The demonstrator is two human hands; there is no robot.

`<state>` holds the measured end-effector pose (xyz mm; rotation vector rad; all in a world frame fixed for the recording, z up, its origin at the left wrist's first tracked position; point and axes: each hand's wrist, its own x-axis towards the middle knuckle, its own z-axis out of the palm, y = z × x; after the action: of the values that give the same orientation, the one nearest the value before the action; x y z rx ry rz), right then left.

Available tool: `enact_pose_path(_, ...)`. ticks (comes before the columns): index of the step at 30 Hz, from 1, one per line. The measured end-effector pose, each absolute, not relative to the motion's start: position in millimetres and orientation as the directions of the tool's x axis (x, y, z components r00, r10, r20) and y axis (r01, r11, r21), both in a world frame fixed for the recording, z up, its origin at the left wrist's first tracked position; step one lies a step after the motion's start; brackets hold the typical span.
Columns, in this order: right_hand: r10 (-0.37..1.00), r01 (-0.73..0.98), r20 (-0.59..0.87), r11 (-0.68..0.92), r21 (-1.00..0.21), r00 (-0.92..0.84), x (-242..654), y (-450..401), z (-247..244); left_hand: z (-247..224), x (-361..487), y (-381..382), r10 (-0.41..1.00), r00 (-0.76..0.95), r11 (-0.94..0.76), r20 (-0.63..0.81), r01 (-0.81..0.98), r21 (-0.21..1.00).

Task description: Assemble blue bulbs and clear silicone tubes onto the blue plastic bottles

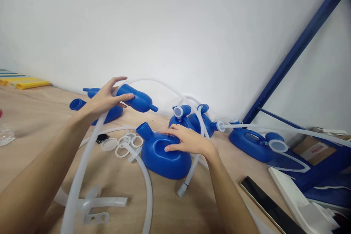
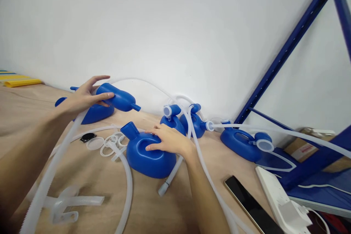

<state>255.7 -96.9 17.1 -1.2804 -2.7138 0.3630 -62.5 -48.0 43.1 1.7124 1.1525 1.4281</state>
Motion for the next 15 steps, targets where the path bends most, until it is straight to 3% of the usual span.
enact_pose_path(6, 0.768, 0.740, -0.053, 0.594, -0.316, -0.639, 251, -84, 0, 35, -99, -28, 0.957, -0.032, -0.264, 0.287, 0.306, 0.915)
enact_pose_path(11, 0.761, 0.746, -0.110, 0.581, -0.324, -0.640, 247, -72, -14, 16, -121, -12, 0.988, 0.117, -0.151, 0.105, 0.518, 0.842)
enact_pose_path(15, 0.759, 0.746, -0.107, 0.588, -0.312, -0.642, 248, -66, -21, 5, -128, -8, 0.961, 0.275, -0.179, 0.005, 0.610, 0.772)
